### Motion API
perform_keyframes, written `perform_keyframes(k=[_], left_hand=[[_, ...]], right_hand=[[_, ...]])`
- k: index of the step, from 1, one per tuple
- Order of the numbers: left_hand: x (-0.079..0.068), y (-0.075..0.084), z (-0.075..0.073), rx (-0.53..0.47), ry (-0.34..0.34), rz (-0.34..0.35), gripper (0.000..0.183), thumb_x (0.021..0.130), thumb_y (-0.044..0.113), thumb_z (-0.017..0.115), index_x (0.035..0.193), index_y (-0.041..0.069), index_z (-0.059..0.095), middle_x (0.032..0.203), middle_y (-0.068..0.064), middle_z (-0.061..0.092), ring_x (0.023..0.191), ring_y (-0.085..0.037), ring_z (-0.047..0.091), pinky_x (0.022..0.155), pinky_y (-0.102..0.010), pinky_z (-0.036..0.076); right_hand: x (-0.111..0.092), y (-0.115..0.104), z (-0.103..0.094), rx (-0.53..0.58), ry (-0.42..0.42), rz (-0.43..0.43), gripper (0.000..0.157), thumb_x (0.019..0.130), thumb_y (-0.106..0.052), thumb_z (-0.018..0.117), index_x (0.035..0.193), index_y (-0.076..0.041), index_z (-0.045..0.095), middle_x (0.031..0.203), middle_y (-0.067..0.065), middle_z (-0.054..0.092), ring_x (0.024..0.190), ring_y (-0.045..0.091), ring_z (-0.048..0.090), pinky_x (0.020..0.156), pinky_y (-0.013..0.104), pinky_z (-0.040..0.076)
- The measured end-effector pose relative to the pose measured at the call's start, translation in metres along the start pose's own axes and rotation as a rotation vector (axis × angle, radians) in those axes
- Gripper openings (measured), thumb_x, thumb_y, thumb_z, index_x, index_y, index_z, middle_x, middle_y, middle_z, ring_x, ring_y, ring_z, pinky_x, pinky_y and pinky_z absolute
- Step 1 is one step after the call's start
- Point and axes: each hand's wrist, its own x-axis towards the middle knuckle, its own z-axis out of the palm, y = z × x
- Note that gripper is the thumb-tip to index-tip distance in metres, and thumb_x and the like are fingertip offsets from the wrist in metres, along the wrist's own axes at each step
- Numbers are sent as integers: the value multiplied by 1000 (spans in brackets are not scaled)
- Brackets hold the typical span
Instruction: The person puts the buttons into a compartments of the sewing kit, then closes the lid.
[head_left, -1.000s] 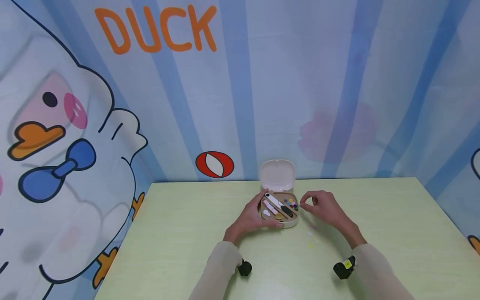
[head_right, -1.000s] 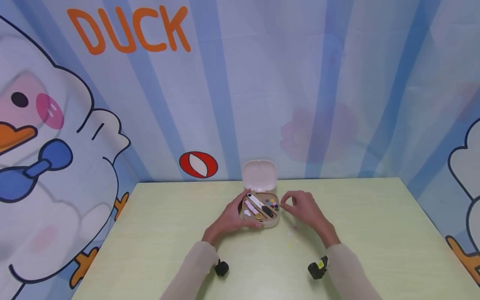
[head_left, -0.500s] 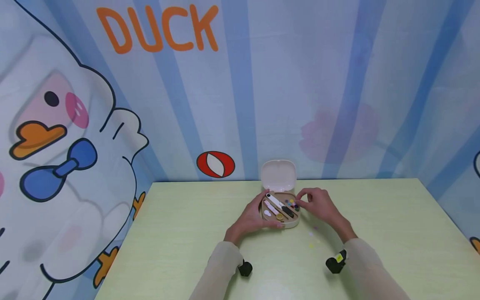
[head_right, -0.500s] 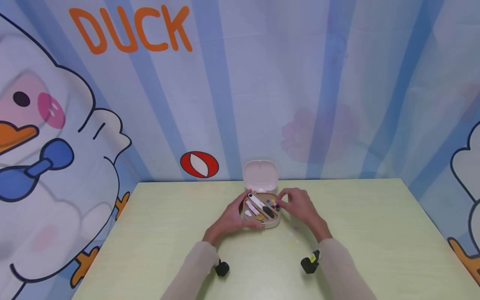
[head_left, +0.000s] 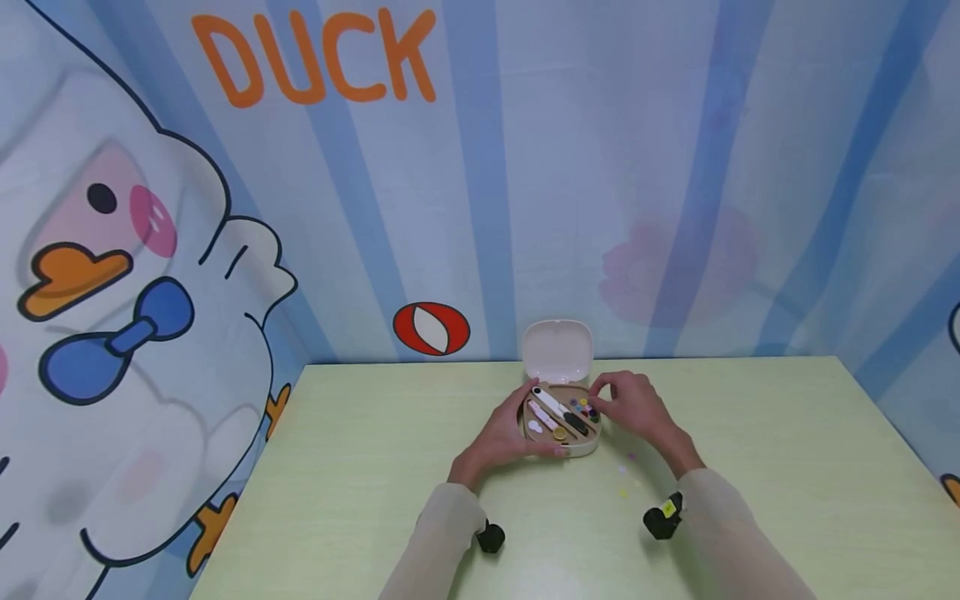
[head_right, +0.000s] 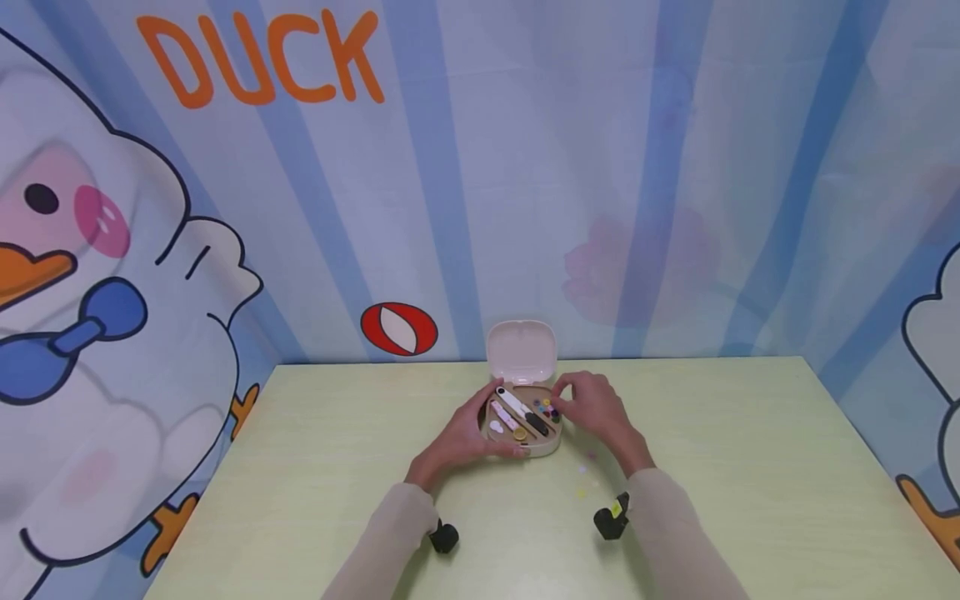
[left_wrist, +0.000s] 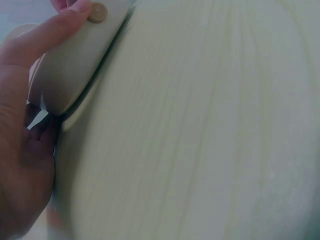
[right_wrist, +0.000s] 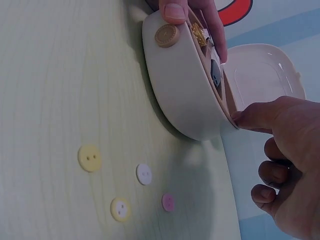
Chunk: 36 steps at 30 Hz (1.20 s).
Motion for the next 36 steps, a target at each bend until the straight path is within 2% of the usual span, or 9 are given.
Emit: perform_keyframes(k=[7, 14, 22, 25, 30, 36], left_hand=[[0, 1, 1, -3, 6, -13, 119, 71, 54, 93, 166, 31, 24, 167, 4, 33, 151, -22, 33, 120, -54, 31], [-1, 1, 2, 10, 13, -21, 118, 72, 55, 92, 165, 33, 24, 166, 5, 33, 150, -21, 33, 120, -54, 32], [-1, 0, 1, 12, 12, -15, 119, 71, 55, 93, 166, 32, 24, 166, 5, 33, 150, -21, 33, 120, -54, 32], [0, -1, 1, 12, 14, -12, 119, 71, 55, 93, 166, 32, 24, 166, 4, 33, 151, -22, 33, 120, -54, 32], [0, -1, 1, 11, 14, 1, 120, 71, 53, 94, 166, 30, 24, 167, 3, 33, 151, -22, 33, 120, -54, 32], [0, -1, 1, 20, 11, 4, 120, 71, 53, 94, 166, 30, 24, 167, 3, 32, 152, -22, 32, 120, -54, 31]], right_hand=[[4, -7, -3, -80, -58, 36, 6, 95, -17, 72, 93, -13, 75, 61, -3, 48, 53, 13, 43, 46, 26, 31], [8, -12, -4, -169, -92, 49, 6, 95, -18, 72, 95, -14, 77, 81, 1, 63, 62, 17, 50, 48, 29, 38], [9, -13, -2, -206, -100, 56, 11, 96, -18, 71, 102, -13, 79, 93, 7, 70, 64, 18, 52, 48, 30, 40], [6, -13, 0, -195, -87, 47, 14, 97, -17, 71, 106, -11, 80, 85, 5, 68, 61, 16, 49, 47, 29, 38], [-5, -9, 3, -148, -33, 3, 19, 99, -19, 70, 115, -11, 78, 60, -2, 47, 52, 12, 39, 44, 27, 30], [-21, -1, 0, -99, 45, -49, 36, 98, -23, 73, 131, -10, 70, 59, -3, 43, 52, 12, 33, 45, 28, 24]])
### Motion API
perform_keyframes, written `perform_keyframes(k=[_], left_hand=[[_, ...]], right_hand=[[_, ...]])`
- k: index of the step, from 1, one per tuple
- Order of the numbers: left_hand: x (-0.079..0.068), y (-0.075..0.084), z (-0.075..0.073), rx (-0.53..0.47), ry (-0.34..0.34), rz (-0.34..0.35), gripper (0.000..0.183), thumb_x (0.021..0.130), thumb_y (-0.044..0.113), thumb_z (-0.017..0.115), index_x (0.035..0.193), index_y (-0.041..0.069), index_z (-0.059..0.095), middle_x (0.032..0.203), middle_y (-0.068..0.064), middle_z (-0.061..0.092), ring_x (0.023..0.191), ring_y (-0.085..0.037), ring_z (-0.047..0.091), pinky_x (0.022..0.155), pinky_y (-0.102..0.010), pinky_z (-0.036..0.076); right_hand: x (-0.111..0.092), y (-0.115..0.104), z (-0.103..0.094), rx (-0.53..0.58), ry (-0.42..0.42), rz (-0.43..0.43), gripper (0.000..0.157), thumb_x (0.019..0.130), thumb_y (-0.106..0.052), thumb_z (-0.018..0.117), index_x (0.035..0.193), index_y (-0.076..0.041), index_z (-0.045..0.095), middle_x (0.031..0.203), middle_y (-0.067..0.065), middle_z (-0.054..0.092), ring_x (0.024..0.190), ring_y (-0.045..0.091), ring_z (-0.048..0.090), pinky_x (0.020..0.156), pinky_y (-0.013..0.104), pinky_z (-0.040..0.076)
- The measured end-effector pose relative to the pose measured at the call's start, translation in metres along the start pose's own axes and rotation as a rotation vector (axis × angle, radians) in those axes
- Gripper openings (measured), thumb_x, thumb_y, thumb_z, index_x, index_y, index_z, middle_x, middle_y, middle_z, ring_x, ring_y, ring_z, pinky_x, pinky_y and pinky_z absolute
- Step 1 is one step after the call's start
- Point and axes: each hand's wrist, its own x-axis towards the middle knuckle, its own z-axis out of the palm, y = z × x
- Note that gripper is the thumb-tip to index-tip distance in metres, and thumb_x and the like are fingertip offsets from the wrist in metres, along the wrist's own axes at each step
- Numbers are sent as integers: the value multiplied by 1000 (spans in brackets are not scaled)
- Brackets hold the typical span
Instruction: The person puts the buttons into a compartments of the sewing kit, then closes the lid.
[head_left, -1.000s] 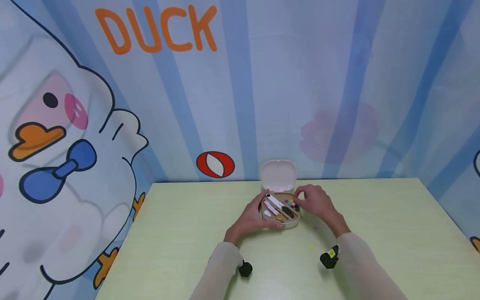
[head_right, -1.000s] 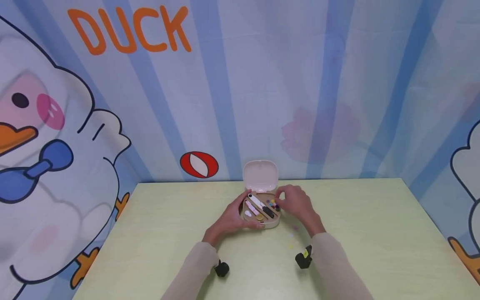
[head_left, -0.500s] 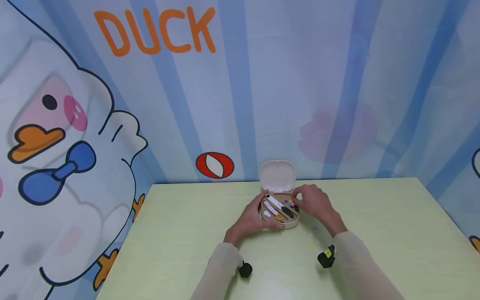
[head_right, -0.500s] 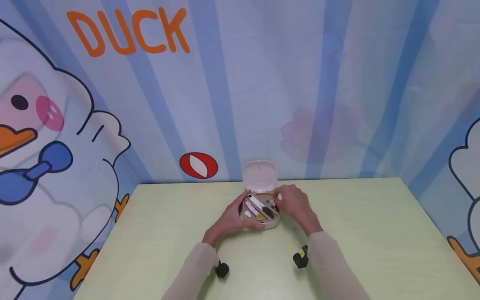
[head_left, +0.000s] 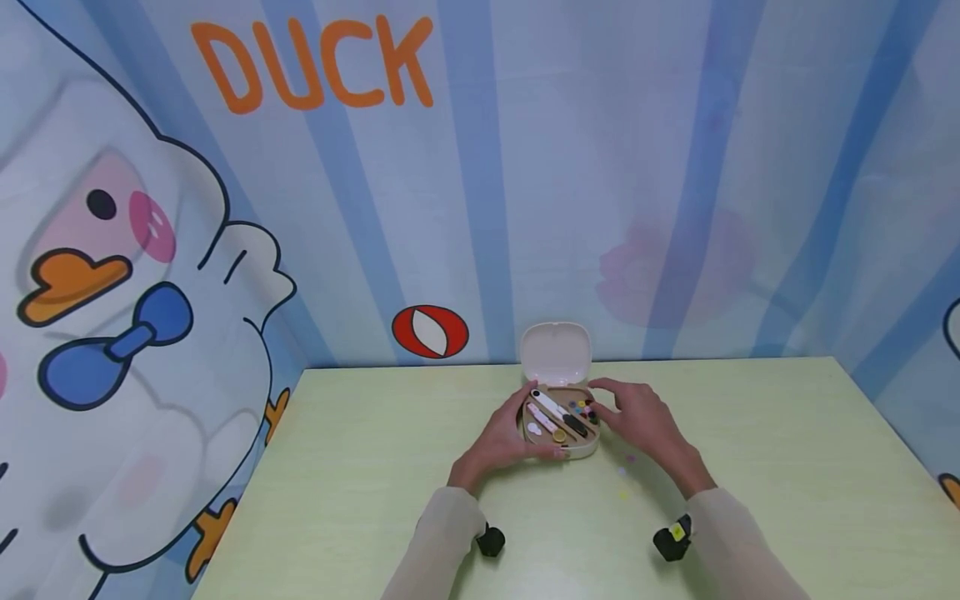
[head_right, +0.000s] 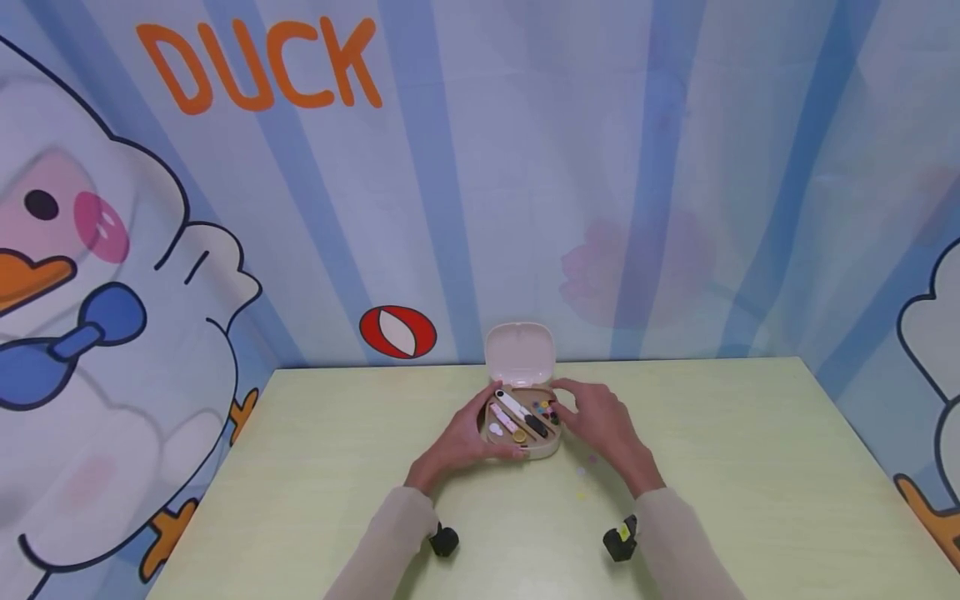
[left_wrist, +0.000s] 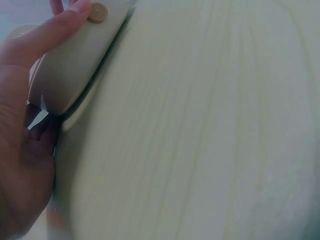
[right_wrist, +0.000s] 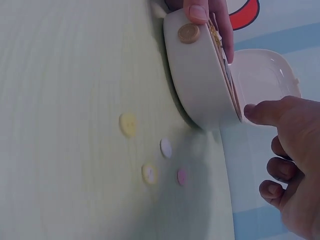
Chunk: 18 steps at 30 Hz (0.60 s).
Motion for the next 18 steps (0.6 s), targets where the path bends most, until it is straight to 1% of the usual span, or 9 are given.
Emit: perform_keyframes(k=[2, 6, 13, 18], left_hand=[[0, 0, 1, 5, 2, -7, 120, 71, 54, 93, 166, 30, 24, 167, 3, 32, 152, -22, 31, 120, -54, 31], [0, 1, 2, 9, 8, -25, 120, 71, 55, 93, 166, 32, 24, 167, 3, 32, 152, -23, 31, 120, -55, 32], [-1, 1, 2, -1, 10, -27, 120, 71, 55, 93, 166, 32, 24, 167, 3, 32, 152, -23, 32, 120, -54, 32], [-1, 1, 2, -2, 5, -20, 120, 71, 55, 93, 166, 31, 24, 167, 3, 32, 152, -23, 31, 120, -55, 32]], right_hand=[[-5, 4, -2, 4, 11, -3, 39, 98, -23, 74, 134, -9, 68, 59, -3, 41, 52, 12, 30, 46, 28, 22], [-15, 12, -5, 8, 11, -4, 40, 97, -22, 75, 134, -8, 68, 57, -4, 38, 53, 11, 28, 48, 27, 22], [-34, 22, -7, 39, -34, 11, 37, 96, -17, 76, 131, -7, 70, 59, -5, 41, 55, 10, 34, 50, 27, 28], [-47, 27, -7, 49, -64, 11, 34, 95, -15, 76, 127, -7, 73, 59, -6, 42, 56, 9, 35, 52, 26, 28]])
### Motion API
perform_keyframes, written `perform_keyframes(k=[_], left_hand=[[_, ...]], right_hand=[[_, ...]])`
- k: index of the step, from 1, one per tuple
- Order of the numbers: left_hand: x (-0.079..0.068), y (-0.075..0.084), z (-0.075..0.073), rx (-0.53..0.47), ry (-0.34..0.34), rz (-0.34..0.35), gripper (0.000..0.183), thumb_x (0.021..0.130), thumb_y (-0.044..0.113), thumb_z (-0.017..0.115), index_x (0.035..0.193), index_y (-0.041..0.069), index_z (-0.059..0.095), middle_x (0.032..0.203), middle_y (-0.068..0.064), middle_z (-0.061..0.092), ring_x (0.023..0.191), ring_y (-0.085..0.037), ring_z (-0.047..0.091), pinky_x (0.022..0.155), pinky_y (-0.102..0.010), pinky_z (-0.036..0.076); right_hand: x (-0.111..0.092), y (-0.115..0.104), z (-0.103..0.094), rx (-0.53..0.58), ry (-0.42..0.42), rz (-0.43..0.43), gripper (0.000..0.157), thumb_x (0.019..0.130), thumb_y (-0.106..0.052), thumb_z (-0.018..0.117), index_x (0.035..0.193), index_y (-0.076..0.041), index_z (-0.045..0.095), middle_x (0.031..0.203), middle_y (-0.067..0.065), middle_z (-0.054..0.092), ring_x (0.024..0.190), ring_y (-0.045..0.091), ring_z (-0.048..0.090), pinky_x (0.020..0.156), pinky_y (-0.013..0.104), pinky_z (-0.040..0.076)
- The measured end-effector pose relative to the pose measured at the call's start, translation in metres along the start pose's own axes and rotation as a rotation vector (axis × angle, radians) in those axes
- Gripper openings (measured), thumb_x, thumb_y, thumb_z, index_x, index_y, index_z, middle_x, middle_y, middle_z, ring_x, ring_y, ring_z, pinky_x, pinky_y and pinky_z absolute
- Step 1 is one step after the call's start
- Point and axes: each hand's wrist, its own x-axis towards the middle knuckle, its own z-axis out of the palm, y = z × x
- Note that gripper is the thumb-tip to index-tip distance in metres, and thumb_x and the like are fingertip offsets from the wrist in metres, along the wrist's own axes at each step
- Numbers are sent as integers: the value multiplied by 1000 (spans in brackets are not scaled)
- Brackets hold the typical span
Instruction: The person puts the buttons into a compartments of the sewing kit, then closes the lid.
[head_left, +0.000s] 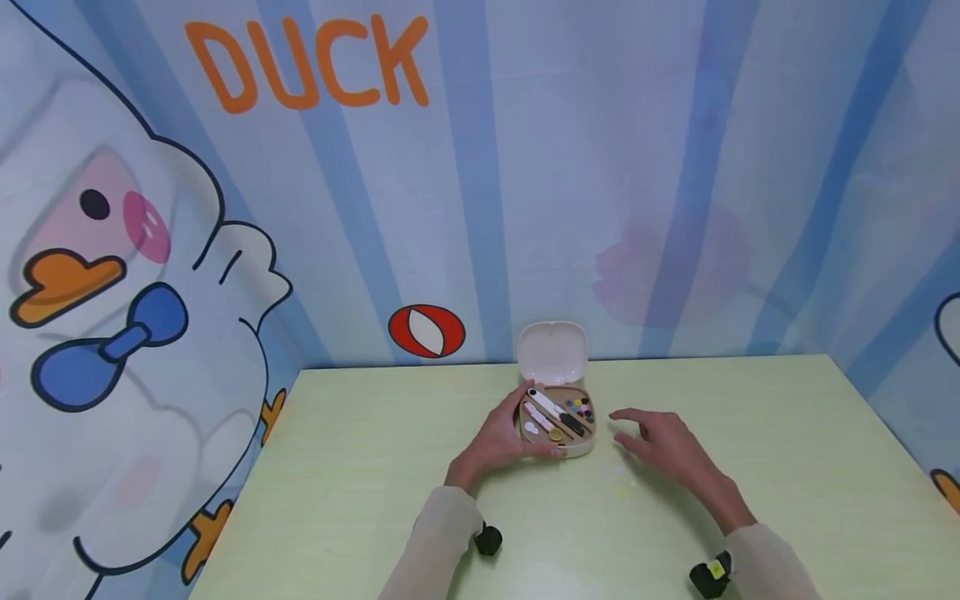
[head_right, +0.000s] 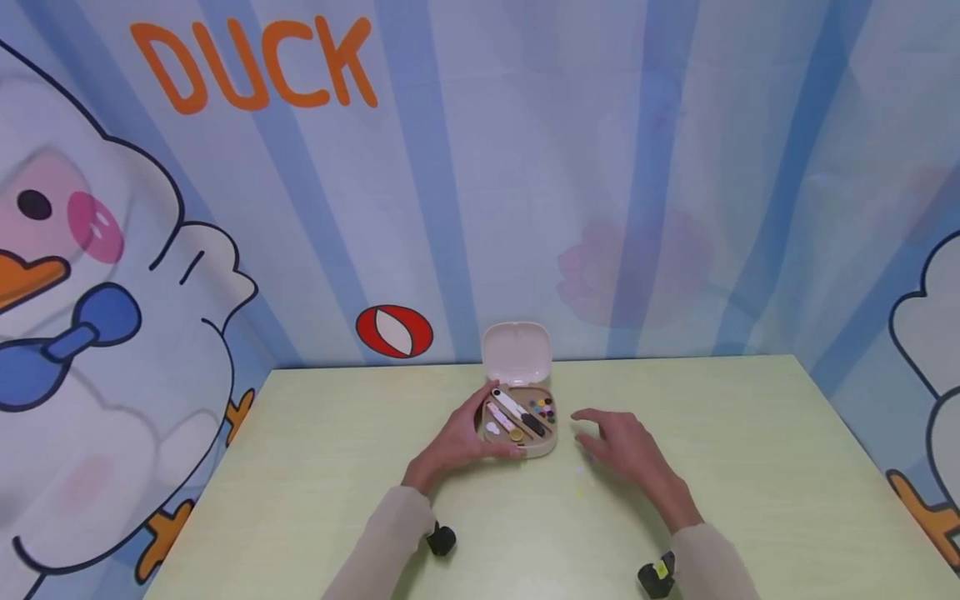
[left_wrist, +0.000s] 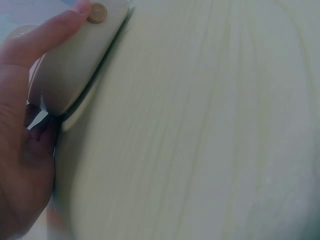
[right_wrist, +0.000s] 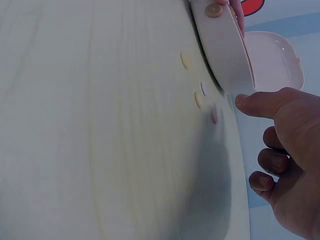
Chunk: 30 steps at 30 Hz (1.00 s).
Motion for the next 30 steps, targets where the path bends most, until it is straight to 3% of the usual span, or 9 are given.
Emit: perform_keyframes(k=[9, 21, 26, 30], left_hand=[[0, 0, 0, 7, -1, 1, 119, 72, 54, 93, 166, 30, 24, 167, 3, 32, 152, -22, 32, 120, -53, 32], [1, 1, 0, 10, 3, -1, 120, 71, 53, 94, 166, 31, 24, 167, 3, 33, 151, -22, 32, 120, -53, 33], [1, 0, 0, 7, 2, -6, 120, 71, 53, 94, 166, 32, 24, 167, 3, 33, 151, -22, 32, 120, -53, 33], [1, 0, 0, 1, 4, -6, 120, 71, 53, 94, 166, 32, 24, 167, 3, 33, 151, -22, 33, 120, -54, 33]], right_hand=[[-14, 9, 2, 44, -26, -75, 24, 95, -13, 76, 117, -4, 78, 56, -11, 35, 55, 2, 25, 53, 24, 27], [-28, 17, 5, 65, -71, -66, 20, 97, -14, 74, 115, -9, 80, 59, -12, 46, 57, 2, 33, 55, 24, 32], [-29, 17, 5, 82, -48, -96, 15, 94, -9, 76, 108, -10, 82, 75, -13, 66, 59, 1, 36, 58, 24, 36], [-29, 17, 5, 80, -40, -95, 14, 93, -6, 76, 105, -11, 82, 69, -15, 60, 58, 1, 36, 58, 23, 36]])
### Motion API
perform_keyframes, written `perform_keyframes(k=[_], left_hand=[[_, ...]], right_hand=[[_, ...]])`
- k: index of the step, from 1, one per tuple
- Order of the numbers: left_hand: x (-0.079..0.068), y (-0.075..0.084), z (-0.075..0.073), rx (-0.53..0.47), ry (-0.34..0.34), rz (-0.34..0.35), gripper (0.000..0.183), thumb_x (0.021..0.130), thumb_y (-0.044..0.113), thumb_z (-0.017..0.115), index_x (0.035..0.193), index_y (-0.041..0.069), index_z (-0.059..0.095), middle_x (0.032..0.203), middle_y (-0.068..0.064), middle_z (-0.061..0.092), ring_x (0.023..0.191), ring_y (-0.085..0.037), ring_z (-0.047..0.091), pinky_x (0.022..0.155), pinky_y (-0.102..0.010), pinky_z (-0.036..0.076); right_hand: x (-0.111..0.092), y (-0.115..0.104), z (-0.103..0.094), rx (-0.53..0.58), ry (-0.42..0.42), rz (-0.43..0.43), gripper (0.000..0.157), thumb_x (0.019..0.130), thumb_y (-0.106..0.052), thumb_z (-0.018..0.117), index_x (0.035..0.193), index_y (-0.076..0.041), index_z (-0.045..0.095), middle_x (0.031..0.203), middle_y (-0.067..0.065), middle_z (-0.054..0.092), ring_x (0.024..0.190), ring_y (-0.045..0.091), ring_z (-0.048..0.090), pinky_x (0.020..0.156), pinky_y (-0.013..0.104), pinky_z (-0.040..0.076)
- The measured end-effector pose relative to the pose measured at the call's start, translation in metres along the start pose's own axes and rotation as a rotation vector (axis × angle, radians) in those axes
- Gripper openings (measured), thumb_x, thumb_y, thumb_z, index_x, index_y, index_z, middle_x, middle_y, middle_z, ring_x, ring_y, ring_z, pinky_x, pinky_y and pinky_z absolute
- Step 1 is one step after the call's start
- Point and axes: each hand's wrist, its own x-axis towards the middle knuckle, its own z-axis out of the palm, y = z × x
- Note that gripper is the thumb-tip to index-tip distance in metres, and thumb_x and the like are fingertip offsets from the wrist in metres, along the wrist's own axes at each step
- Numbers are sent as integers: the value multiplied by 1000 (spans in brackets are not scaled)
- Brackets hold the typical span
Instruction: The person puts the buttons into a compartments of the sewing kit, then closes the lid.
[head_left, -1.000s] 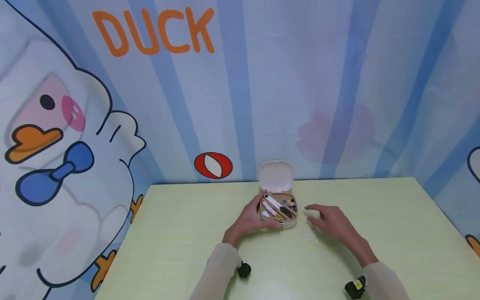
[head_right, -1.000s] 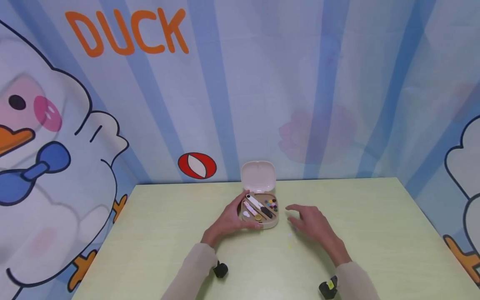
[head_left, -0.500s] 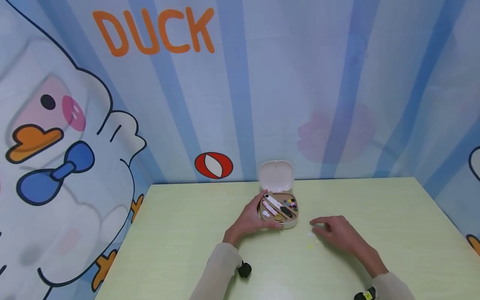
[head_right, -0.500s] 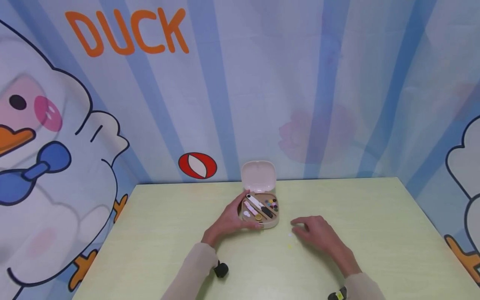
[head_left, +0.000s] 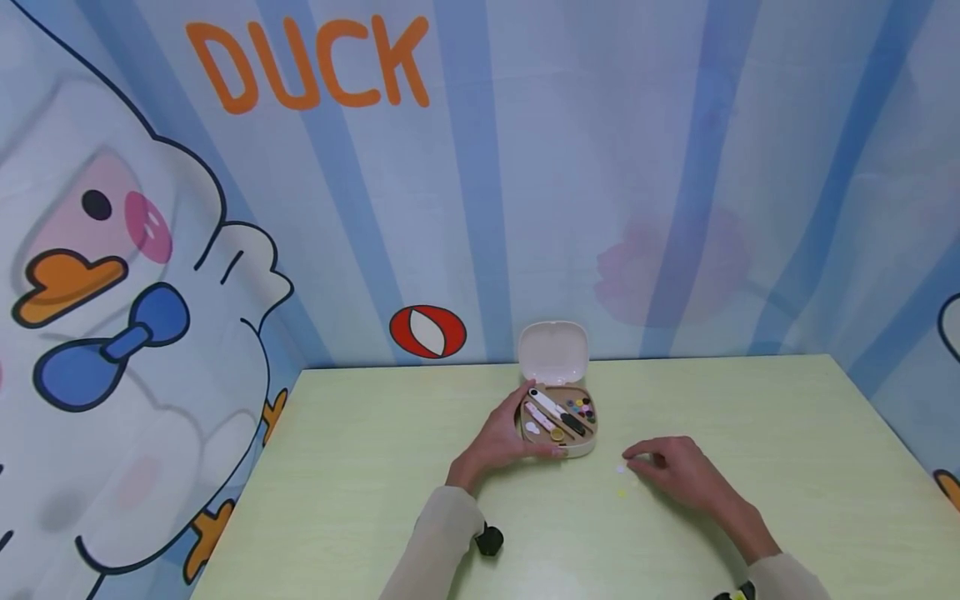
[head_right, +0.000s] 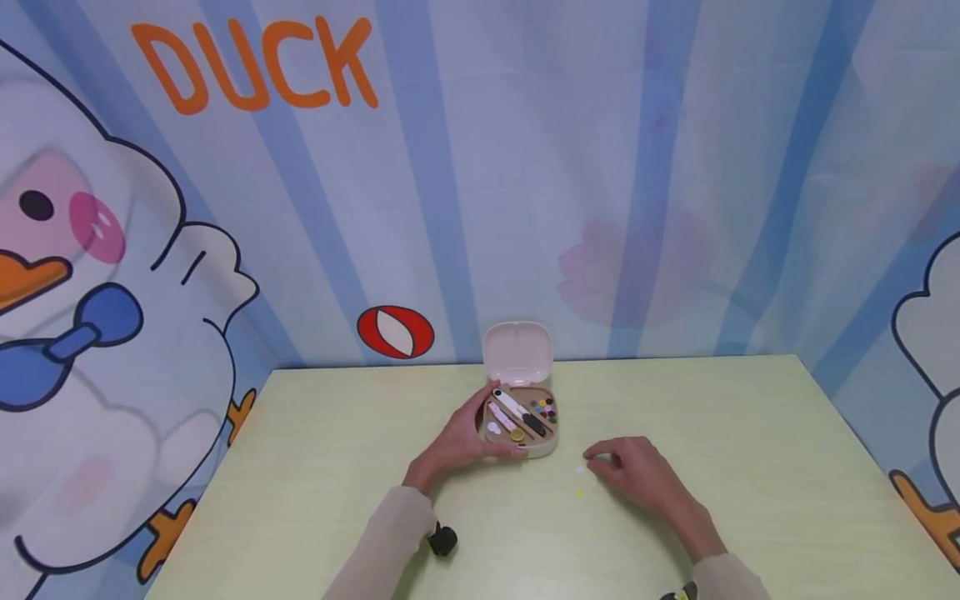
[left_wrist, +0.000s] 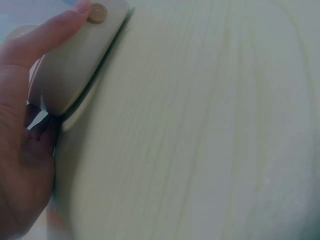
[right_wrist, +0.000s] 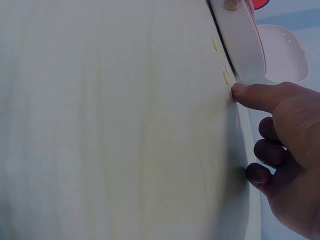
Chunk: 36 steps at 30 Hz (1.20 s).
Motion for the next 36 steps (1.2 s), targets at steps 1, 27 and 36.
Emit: perform_keyframes(k=[1, 27, 36], left_hand=[[0, 0, 0, -1, 1, 0, 120, 71, 53, 94, 166, 32, 24, 167, 3, 33, 151, -22, 33, 120, -54, 33], [1, -1, 0, 3, 4, 3, 120, 71, 53, 94, 166, 31, 24, 167, 3, 32, 152, -22, 32, 120, -54, 32], [0, -1, 0, -10, 1, 6, 120, 71, 52, 94, 166, 31, 24, 167, 3, 33, 151, -22, 32, 120, -54, 32]], right_hand=[[0, 0, 0, 0, 2, -1, 14, 93, -6, 76, 105, -11, 82, 67, -15, 57, 58, 1, 35, 58, 23, 36], [1, 2, -6, -5, -21, 7, 7, 93, -9, 77, 96, -15, 79, 60, -13, 44, 56, 2, 35, 54, 24, 32], [3, 0, -8, -28, -30, 39, 7, 93, -12, 78, 92, -19, 76, 60, -11, 44, 57, 4, 36, 56, 25, 32]])
